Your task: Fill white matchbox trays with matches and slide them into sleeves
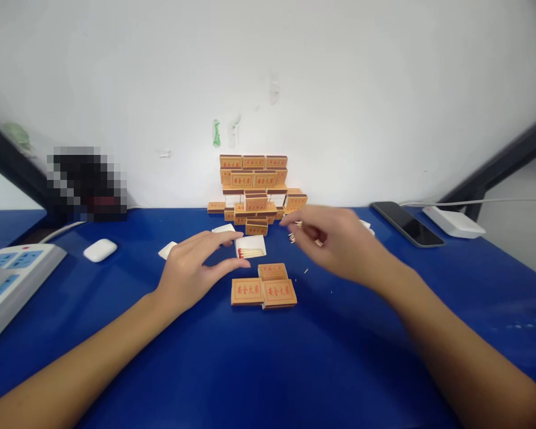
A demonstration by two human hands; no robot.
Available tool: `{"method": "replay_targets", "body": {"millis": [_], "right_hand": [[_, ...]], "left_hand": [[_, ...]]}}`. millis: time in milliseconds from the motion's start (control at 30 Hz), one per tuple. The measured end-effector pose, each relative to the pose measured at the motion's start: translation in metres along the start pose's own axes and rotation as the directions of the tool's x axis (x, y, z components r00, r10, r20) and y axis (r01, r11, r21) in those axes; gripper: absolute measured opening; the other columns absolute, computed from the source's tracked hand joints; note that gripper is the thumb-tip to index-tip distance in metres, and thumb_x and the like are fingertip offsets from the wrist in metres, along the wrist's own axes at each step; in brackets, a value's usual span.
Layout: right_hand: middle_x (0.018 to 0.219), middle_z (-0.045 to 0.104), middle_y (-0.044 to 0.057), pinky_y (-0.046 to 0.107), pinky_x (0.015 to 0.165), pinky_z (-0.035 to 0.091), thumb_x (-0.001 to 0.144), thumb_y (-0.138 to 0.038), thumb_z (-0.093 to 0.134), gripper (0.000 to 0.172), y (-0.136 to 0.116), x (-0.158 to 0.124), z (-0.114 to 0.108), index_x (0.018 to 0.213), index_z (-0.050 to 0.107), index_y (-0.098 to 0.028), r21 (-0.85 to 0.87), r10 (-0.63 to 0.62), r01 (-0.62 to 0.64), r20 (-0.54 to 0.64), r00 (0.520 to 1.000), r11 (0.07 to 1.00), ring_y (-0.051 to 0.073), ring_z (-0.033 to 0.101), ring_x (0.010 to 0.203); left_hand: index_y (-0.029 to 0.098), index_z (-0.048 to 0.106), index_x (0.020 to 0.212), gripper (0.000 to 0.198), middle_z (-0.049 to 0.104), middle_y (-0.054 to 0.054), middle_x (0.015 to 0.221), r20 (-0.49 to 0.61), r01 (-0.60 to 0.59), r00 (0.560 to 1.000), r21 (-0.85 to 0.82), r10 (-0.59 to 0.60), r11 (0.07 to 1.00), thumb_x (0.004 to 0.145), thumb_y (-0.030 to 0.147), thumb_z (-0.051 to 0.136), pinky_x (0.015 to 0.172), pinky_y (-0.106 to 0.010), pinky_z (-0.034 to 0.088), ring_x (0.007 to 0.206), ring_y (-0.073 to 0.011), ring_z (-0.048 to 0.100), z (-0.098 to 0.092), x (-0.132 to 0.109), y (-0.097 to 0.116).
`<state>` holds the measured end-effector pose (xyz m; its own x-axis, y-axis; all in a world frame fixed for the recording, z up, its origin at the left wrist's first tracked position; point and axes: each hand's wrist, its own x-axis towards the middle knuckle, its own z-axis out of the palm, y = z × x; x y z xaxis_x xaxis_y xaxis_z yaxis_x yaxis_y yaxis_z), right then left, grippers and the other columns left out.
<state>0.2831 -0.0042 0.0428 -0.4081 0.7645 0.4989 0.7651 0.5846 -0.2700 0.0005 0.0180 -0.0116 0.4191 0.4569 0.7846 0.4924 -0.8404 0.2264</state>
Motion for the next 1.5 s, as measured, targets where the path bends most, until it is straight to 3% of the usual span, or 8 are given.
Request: {"method": "replay_targets", "body": {"millis": [67,233,467,600,767,1133,1300,1500], "right_hand": [[0.071,0.065,0.002,0.032,0.06,0.038,0.096,-0.028,0.055,0.022,0.023,0.001,-0.013,0.104,0.074,-0.02,-0.122,0.143,-0.147,-0.043,0.989,0.982,0.016,0.054,0.06],[0.066,0.064,0.002,0.033,0.058,0.036,0.088,-0.027,0.058,0.015,0.065,-0.002,-0.024,0.085,0.072,-0.022,-0.268,0.349,-0.288,0.216,0.912,0.919,0.018,0.055,0.058],[0.108,0.069,0.012,0.034,0.077,0.049,0.09,-0.01,0.053,0.031,0.058,-0.004,0.022,0.112,0.074,-0.018,-0.24,0.141,-0.069,0.298,0.944,0.968,0.024,0.067,0.094],[0.108,0.067,0.013,0.036,0.082,0.052,0.093,-0.007,0.051,0.032,0.057,-0.002,0.031,0.113,0.074,-0.016,-0.295,0.143,-0.048,0.309,0.94,0.954,0.025,0.066,0.097],[0.106,0.065,0.013,0.035,0.079,0.049,0.1,-0.013,0.049,0.024,0.055,0.001,0.027,0.097,0.072,-0.017,-0.31,0.168,-0.057,0.343,0.924,0.949,0.026,0.064,0.099],[0.104,0.061,0.011,0.036,0.079,0.046,0.103,-0.026,0.056,0.014,0.044,-0.004,0.032,0.093,0.062,-0.02,-0.222,0.101,-0.011,0.398,0.912,0.975,0.025,0.06,0.093],[0.101,0.065,0.01,0.035,0.077,0.045,0.103,-0.025,0.052,0.013,0.043,-0.003,0.035,0.092,0.058,-0.021,-0.094,0.135,-0.112,0.295,0.946,0.989,0.023,0.061,0.09],[0.085,0.07,0.004,0.032,0.065,0.041,0.1,-0.034,0.059,0.015,0.043,0.001,0.025,0.092,0.064,-0.021,0.026,0.312,-0.327,0.236,0.92,0.945,0.019,0.061,0.072]], "left_hand": [[0.021,0.073,0.123,0.045,0.08,-0.002,0.099,0.008,0.011,1.0,-0.006,-0.011,1.0,0.084,0.04,0.085,0.08,-0.029,0.061,0.083,-0.0164,0.075,0.0,0.0,-0.002],[0.021,0.073,0.122,0.043,0.079,-0.002,0.097,0.027,0.032,0.999,-0.018,-0.032,0.999,0.084,0.038,0.086,0.081,-0.03,0.06,0.084,-0.0167,0.074,0.002,-0.001,-0.004],[0.02,0.073,0.122,0.043,0.08,-0.003,0.099,0.037,0.009,0.999,-0.004,-0.009,1.0,0.084,0.036,0.086,0.081,-0.03,0.061,0.085,-0.0166,0.074,0.002,-0.001,-0.005],[0.02,0.073,0.123,0.044,0.08,-0.003,0.1,0.039,0.009,0.999,0.006,-0.009,1.0,0.084,0.037,0.086,0.082,-0.03,0.062,0.086,-0.0168,0.075,0.002,-0.001,-0.004],[0.019,0.073,0.123,0.044,0.08,-0.004,0.102,0.049,0.0,0.999,0.011,-0.001,1.0,0.085,0.036,0.086,0.085,-0.03,0.062,0.088,-0.0173,0.076,0.003,-0.001,-0.003],[0.02,0.073,0.123,0.042,0.081,-0.006,0.103,0.063,-0.004,0.998,0.03,0.002,1.0,0.087,0.039,0.084,0.087,-0.032,0.063,0.09,-0.0191,0.077,0.001,-0.001,-0.003],[0.021,0.072,0.125,0.042,0.081,-0.006,0.103,0.061,0.008,0.998,0.027,-0.009,1.0,0.09,0.042,0.081,0.084,-0.033,0.064,0.089,-0.0196,0.077,0.002,-0.002,-0.005],[0.021,0.073,0.122,0.041,0.081,-0.005,0.102,0.076,0.01,0.997,0.059,-0.015,0.998,0.089,0.042,0.082,0.088,-0.032,0.064,0.089,-0.0187,0.077,0.002,-0.003,-0.004]]}}
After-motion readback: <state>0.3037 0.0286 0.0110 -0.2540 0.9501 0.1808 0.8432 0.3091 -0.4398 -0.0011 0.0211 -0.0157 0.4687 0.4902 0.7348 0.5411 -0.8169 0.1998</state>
